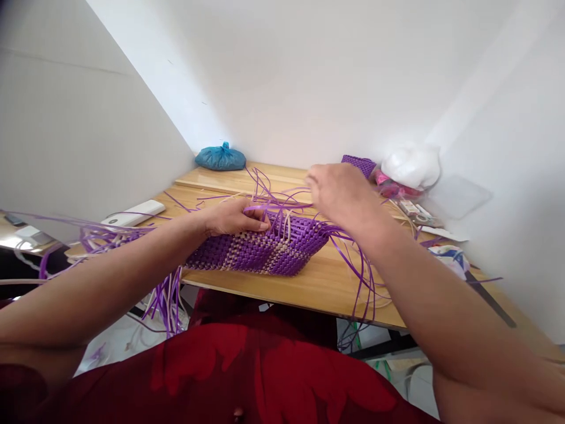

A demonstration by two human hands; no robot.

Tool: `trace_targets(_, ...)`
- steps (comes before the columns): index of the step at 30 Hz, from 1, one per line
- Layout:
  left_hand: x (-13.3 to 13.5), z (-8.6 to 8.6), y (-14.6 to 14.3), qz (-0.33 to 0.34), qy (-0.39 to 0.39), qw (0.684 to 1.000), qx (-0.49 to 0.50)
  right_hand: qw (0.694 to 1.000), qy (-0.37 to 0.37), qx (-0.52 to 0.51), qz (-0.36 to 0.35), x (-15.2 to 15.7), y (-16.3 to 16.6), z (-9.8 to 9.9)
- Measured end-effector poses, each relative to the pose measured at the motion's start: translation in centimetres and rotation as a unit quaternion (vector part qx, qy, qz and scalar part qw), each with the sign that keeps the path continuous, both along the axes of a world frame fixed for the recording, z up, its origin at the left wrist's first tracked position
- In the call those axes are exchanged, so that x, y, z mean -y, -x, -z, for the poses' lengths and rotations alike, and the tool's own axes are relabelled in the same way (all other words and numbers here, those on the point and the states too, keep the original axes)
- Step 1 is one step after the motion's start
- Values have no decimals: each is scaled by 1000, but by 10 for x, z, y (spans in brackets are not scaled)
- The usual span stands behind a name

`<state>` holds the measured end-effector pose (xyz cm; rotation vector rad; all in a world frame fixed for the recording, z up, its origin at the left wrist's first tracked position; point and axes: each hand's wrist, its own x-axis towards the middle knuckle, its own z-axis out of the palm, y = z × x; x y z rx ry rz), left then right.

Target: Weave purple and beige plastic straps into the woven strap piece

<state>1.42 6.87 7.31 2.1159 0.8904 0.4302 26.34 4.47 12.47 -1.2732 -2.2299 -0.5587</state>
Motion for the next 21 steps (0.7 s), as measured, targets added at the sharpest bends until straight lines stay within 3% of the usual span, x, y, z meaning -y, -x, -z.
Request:
trace_targets(4,1,-5,3,38,-6,999,2,989,94,-40,-111,44,42,29)
trace_targets(7,8,-8,9,61,-61,995,-46,984,67,-75,-146,37,42,57)
trace_targets(10,18,-5,12,6,-125,987,-98,984,36,-96,-144,20,34,77)
trace_targets(13,25,0,11,-44,-164,977,-128,980,40,-93,-173,11,29,79)
trace_targets(15,26,2,9,-50,-165,976,-130,980,35,-78,-179,4,19,64)
trace_targets(17,23,4,8,-46,-144,982,-112,992,9,-55,-111,-10,-3,38)
trace_targets(19,18,4,8,-35,-111,989,-87,997,-39,-36,51,-26,-34,6)
trace_targets(21,15,4,8,-36,-87,993,-70,971,-41,-31,231,-35,-59,-23)
